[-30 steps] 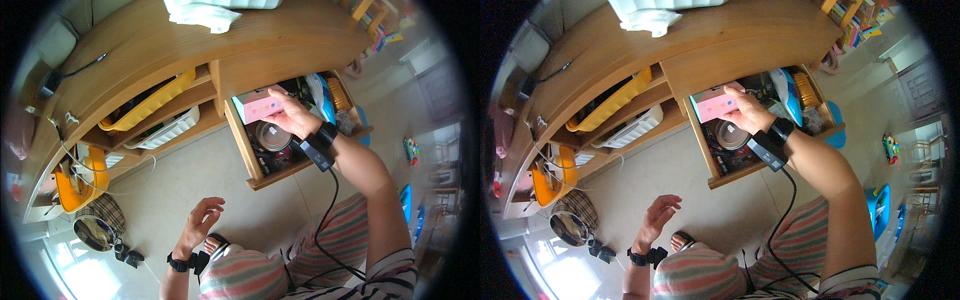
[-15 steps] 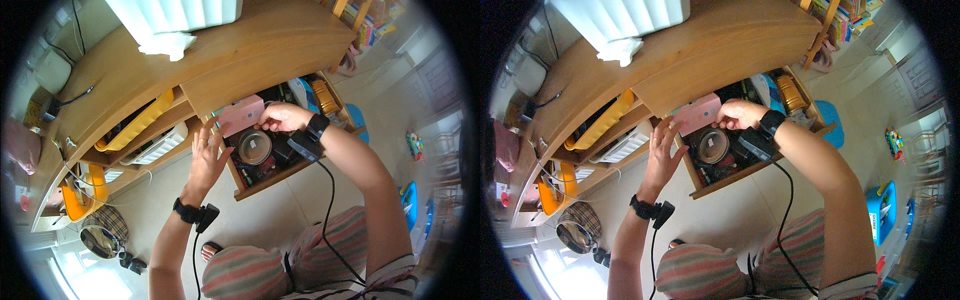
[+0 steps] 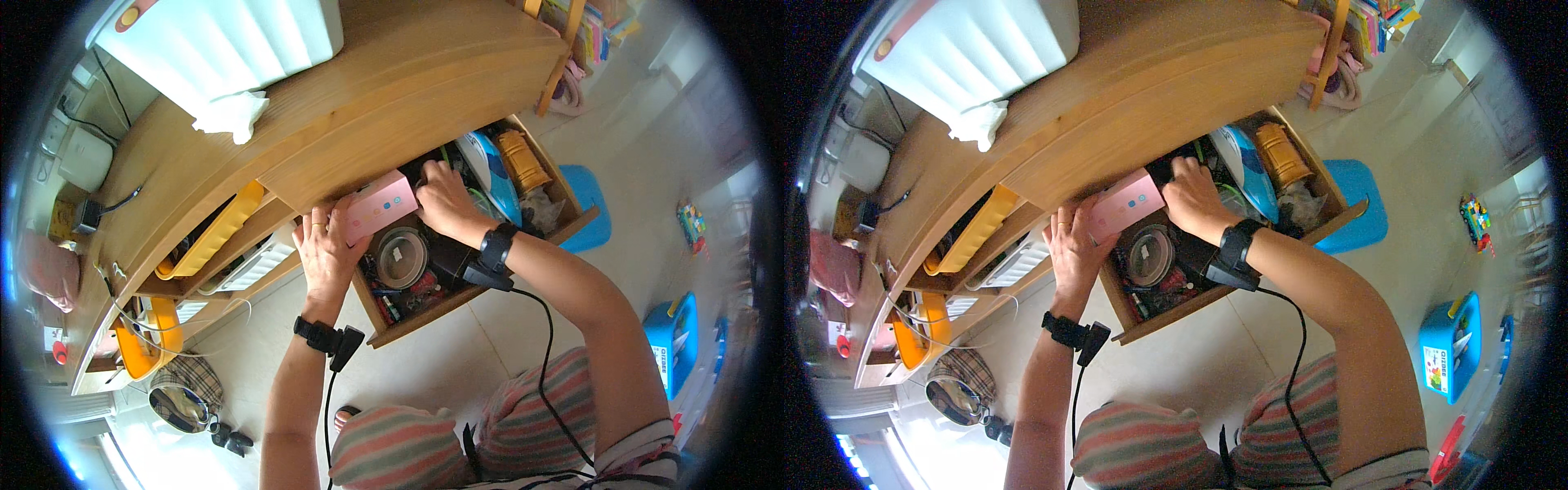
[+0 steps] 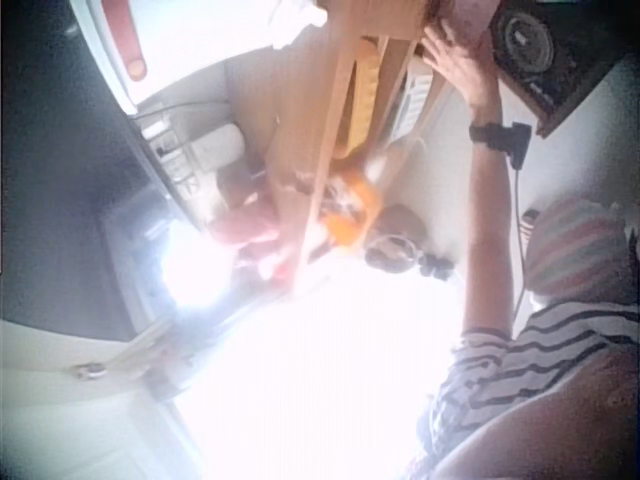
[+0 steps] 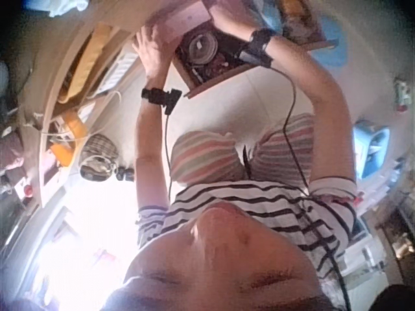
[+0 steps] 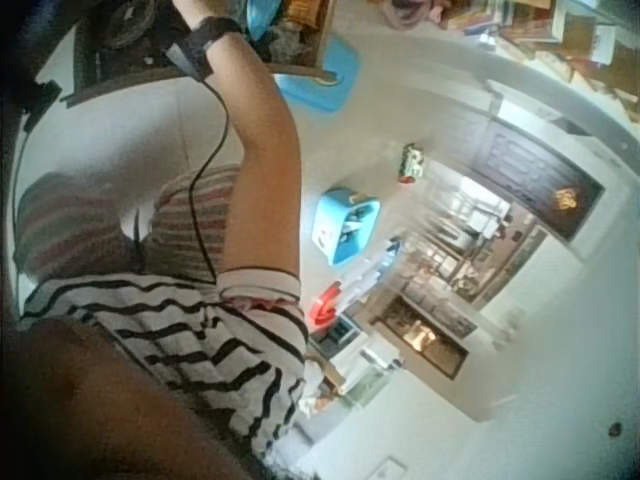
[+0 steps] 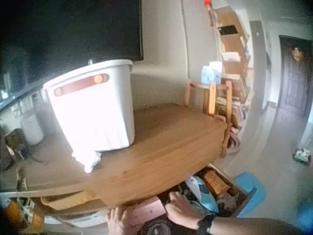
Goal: The person sits on the floor and uses a screwdriver to remove screws from a game controller, then opens the casing. They later stand, open a drawer, and place items inside before closing it. The person then walks to a fish tank, opens its lid, and places the controller inside.
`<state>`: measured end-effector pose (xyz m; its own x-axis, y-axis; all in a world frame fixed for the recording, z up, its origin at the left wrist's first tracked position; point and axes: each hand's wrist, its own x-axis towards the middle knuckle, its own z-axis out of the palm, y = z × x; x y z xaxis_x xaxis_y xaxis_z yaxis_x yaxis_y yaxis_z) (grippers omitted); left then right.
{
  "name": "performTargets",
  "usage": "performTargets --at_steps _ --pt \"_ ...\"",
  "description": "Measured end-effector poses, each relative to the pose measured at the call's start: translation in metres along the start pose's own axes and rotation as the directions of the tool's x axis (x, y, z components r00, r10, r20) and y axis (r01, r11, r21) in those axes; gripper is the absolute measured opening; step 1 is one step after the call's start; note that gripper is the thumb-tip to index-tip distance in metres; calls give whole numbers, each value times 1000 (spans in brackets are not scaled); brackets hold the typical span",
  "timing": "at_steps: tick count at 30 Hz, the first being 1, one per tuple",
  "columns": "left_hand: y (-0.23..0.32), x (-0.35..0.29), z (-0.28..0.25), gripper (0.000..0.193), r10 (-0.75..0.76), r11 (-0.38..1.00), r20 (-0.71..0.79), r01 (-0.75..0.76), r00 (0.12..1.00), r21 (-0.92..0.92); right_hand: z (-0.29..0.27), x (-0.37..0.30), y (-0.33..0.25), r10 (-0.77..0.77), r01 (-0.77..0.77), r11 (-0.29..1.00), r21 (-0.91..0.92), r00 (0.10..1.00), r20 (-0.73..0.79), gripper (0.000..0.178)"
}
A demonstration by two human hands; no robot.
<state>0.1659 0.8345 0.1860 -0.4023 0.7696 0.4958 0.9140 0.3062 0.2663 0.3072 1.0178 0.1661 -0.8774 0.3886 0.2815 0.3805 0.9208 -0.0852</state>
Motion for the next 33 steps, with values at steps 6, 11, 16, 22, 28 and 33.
performTargets --at_steps 6,11,16,22,28,33 --pt "-1 1 0 68 -40 999 52 41 998 -8 35 2 2 108 -107 993 -40 994 25 19" --pt "-2 1 -2 70 -50 998 77 53 996 -42 45 12 2 178 -175 983 -58 983 45 18" --pt "-1 0 -5 69 -68 996 116 74 991 -48 34 9 8 161 -158 987 -30 962 221 17" --pt "-1 -8 -1 57 -62 991 153 79 986 -110 5 3 12 54 -32 998 -53 876 479 18" --pt "-5 -8 10 39 -24 974 129 52 991 -220 -13 -3 17 -16 -57 992 115 833 553 15" --pt "-14 -7 -4 28 -42 921 155 99 987 -378 -24 -6 2 66 -119 953 277 979 192 13"
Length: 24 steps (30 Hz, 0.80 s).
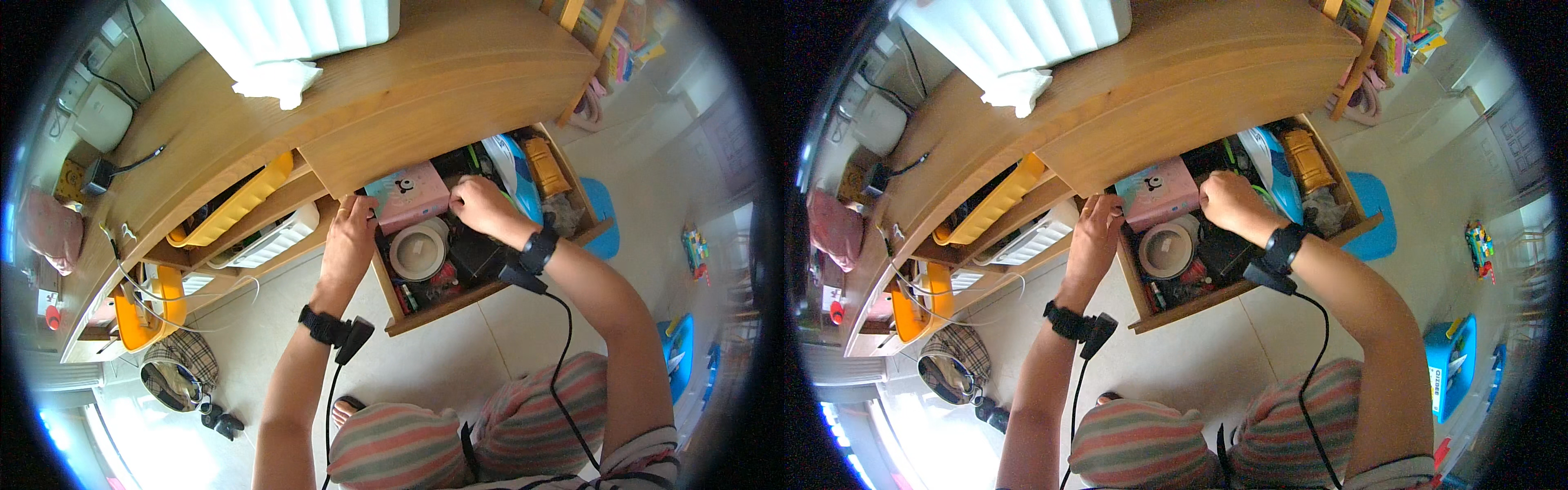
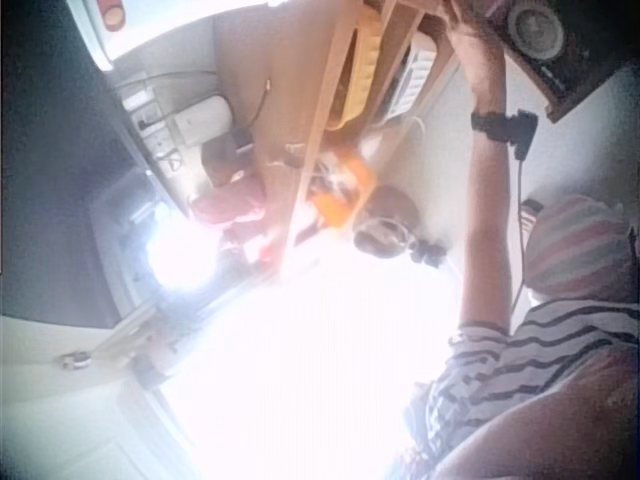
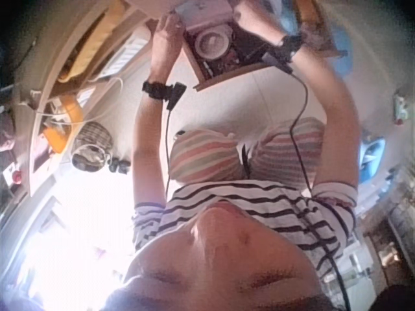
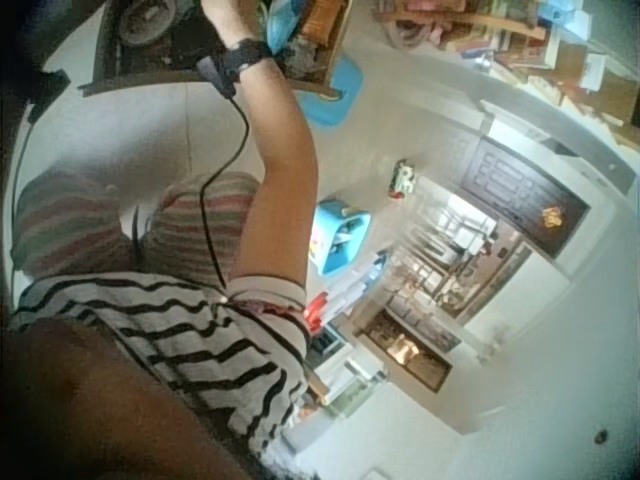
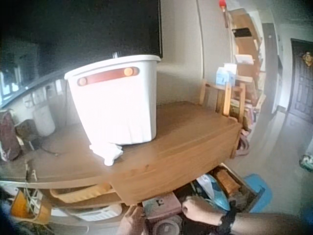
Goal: The person sits on the floor and uses a screwdriver to remove screws from a game controller, then opens the casing. They later stand, open a drawer, and place items inside before closing it. The person then walks to a fish tank, opens its lid, and places the controller inside.
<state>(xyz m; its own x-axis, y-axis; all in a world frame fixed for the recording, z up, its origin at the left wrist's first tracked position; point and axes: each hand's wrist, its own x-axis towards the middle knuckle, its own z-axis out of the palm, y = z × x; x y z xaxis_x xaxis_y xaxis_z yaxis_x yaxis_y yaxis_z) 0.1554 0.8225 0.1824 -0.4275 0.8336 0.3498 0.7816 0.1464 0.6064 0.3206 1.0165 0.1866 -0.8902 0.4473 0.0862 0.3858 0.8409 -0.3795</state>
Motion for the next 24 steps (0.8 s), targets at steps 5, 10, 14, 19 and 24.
performTargets --at_steps 5,10,14,19,24 --pt "13 -23 -10 19 268 937 25 -266 963 225 3 -6 -27 -250 246 952 184 968 1 10" --pt "20 -37 -12 21 188 930 166 -230 968 286 24 7 -47 -308 288 951 112 917 255 16" --pt "26 -42 -6 23 247 847 218 -320 944 424 28 -5 -53 -199 212 977 -25 947 251 14" --pt "29 -25 9 38 32 725 453 -333 891 603 23 -17 -56 -198 202 975 -96 979 53 29" --pt "29 -3 11 58 -167 829 590 -212 790 518 18 -3 -52 -58 86 992 -94 962 266 35"
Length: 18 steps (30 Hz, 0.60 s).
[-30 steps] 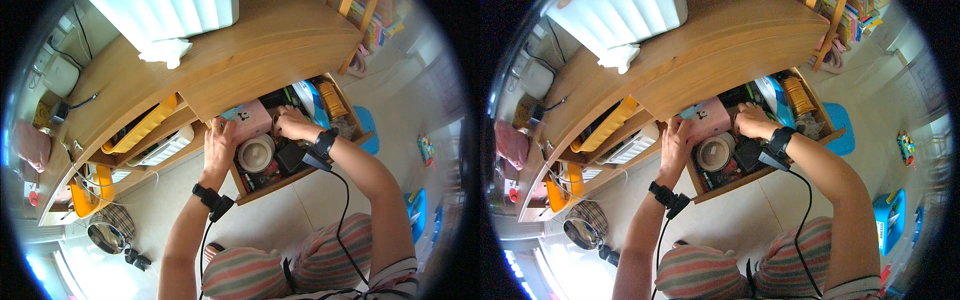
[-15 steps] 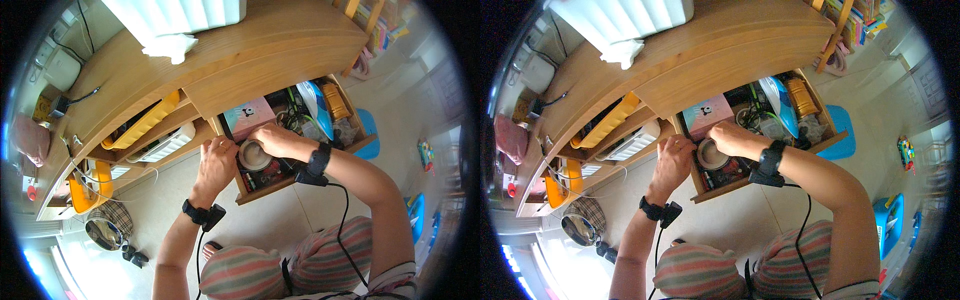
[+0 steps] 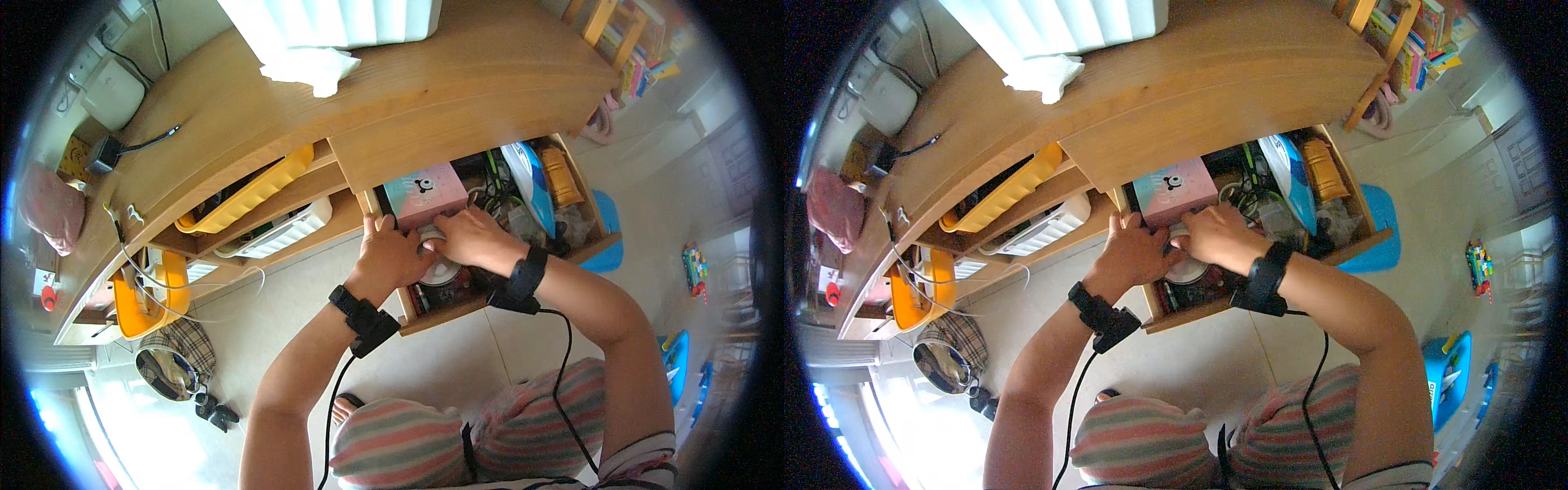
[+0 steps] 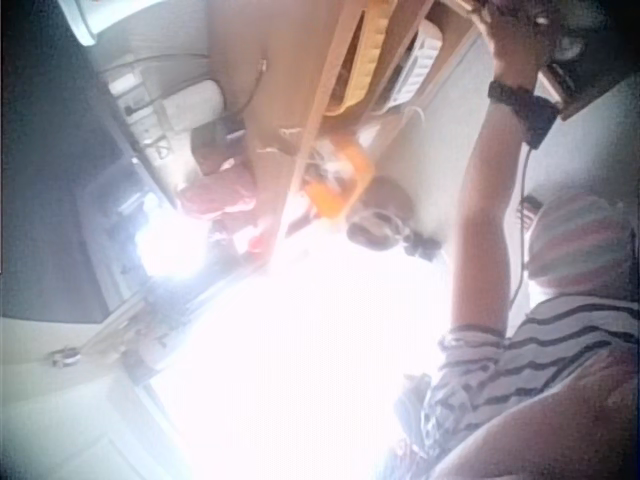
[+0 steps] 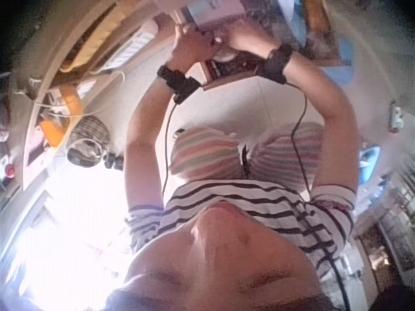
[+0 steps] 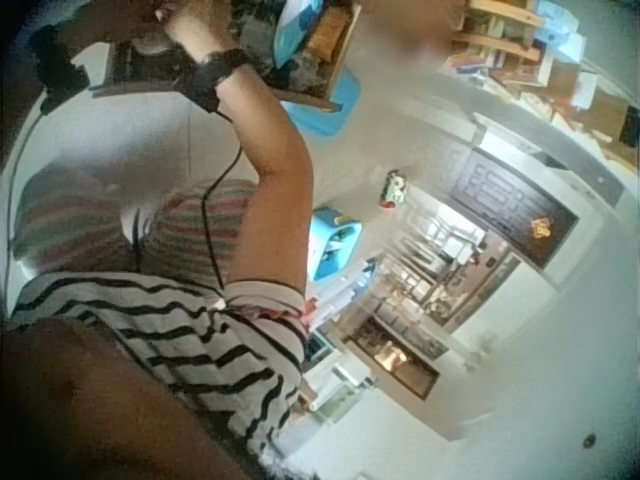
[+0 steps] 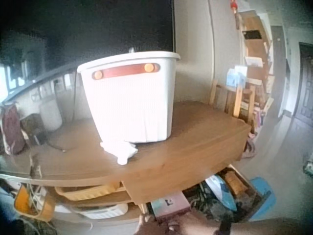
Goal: The person sits on the floor and uses a screwdriver to remove screws from a game controller, then opens the casing. They later stand, open a drawer, and place items inside before closing it. The person then walks to a fish tank, opens its lid, and places the controller inside.
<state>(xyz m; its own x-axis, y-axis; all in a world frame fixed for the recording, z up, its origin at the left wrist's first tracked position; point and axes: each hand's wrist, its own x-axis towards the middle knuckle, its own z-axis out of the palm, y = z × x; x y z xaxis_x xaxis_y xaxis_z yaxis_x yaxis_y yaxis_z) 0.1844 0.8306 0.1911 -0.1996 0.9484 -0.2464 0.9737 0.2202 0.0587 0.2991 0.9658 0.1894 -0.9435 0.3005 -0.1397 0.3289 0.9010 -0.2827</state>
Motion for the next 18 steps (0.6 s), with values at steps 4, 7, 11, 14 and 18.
performTargets --at_steps 4,7,11,14,18 --pt "-1 -1 -8 66 19 995 117 -7 993 -101 -2 -6 6 12 -21 983 182 999 50 37" --pt "-4 -2 -12 67 59 994 179 -41 982 -104 0 -15 9 61 -60 972 226 998 3 38" --pt "-3 -13 -12 61 92 979 173 -57 981 -194 4 -10 13 91 -101 972 210 994 56 45" --pt "-1 -22 -13 59 113 957 111 -78 987 -279 9 -1 18 100 -118 987 109 982 161 50" --pt "3 -28 -16 49 86 927 52 -61 995 -369 20 3 16 132 -124 991 -55 972 195 58"
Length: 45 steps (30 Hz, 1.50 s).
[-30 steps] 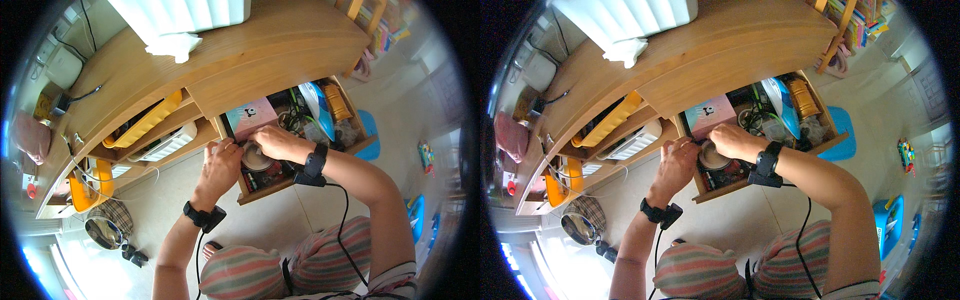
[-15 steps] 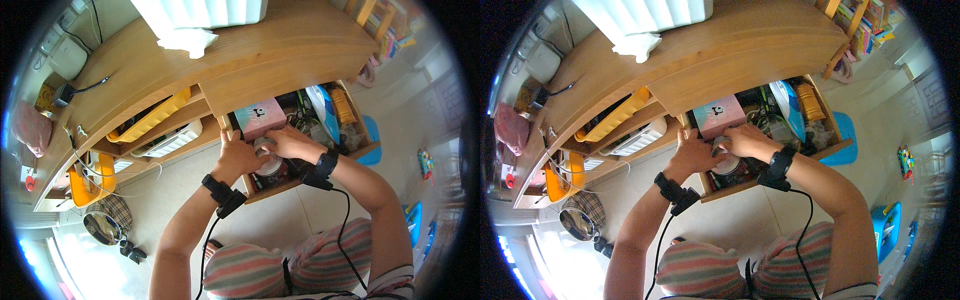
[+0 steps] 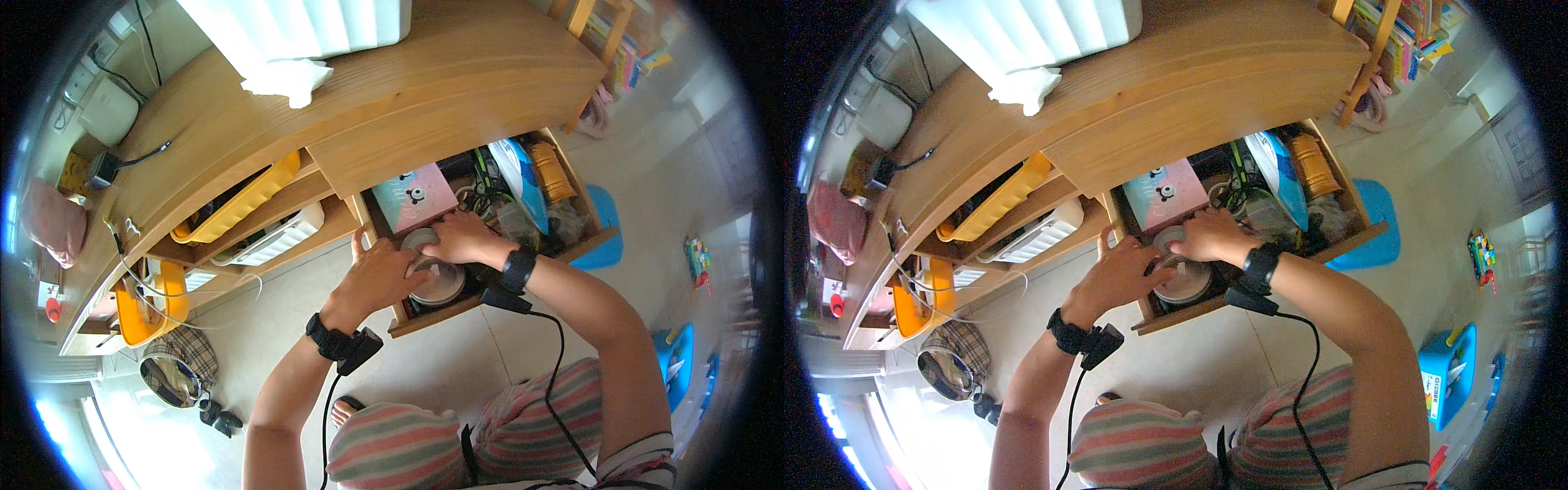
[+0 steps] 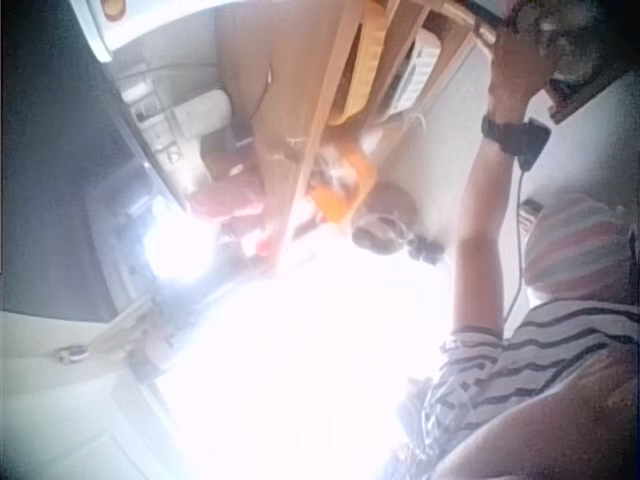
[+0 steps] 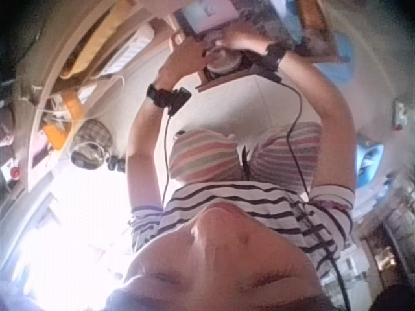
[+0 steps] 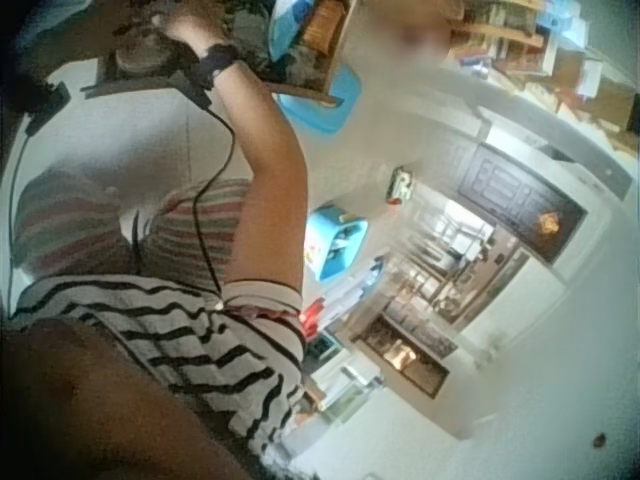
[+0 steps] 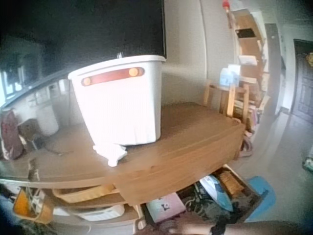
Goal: The person sits on the floor and uses a screwdriver to remove screws from a game controller, then opens the casing. They later stand, open a drawer, and place items inside before closing it. The person then walks to a fish tank, opens its lid, and places the controller inside.
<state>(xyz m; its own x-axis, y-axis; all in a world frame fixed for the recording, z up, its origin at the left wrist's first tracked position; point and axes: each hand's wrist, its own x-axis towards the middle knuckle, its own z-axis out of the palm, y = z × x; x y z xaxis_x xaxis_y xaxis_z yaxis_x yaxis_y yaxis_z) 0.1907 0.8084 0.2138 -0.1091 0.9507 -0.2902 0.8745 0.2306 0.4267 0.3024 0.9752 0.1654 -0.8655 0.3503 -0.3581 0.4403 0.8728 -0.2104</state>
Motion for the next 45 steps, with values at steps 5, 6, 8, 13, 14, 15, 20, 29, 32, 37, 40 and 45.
performTargets --at_steps 5,6,8,13,14,15,20,29,32,37,40,45 --pt "5 -2 2 37 -45 999 -54 43 998 -32 -8 -6 -7 28 -25 998 54 998 -63 52" --pt "5 -5 4 36 -19 1000 -155 15 988 -23 -13 -10 -9 -38 46 996 73 994 -99 47" --pt "4 -12 7 40 15 1000 -309 -10 951 19 -26 -22 -9 -118 126 990 69 986 -115 38" --pt "-1 -17 17 70 308 951 -221 -299 925 72 -57 -77 19 -200 376 902 214 801 -564 19" --pt "-2 -15 20 70 316 946 -183 -294 931 138 -67 -86 35 -167 385 877 286 804 -570 15" --pt "-3 -12 23 71 305 940 -108 -280 946 196 -74 -89 50 -17 269 894 357 819 -574 14" --pt "-9 3 32 61 265 953 -319 -196 910 231 -78 -93 109 168 -105 777 621 985 -44 17" --pt "-7 -29 24 55 263 961 -228 -276 937 -25 -34 -73 113 -52 292 811 507 900 -434 15" --pt "-8 -54 28 65 305 943 -156 -321 939 -89 -62 -118 158 246 117 800 588 830 -501 16" --pt "-13 -61 50 60 266 947 -202 -295 942 -130 -47 -154 176 247 -180 940 291 945 -213 18" --pt "-16 -58 61 57 242 946 -248 -285 938 -156 -24 -147 155 219 -184 968 169 952 -215 30" --pt "-19 -61 70 53 224 945 -364 -293 904 -147 -26 -172 155 441 -295 878 377 804 -398 27"
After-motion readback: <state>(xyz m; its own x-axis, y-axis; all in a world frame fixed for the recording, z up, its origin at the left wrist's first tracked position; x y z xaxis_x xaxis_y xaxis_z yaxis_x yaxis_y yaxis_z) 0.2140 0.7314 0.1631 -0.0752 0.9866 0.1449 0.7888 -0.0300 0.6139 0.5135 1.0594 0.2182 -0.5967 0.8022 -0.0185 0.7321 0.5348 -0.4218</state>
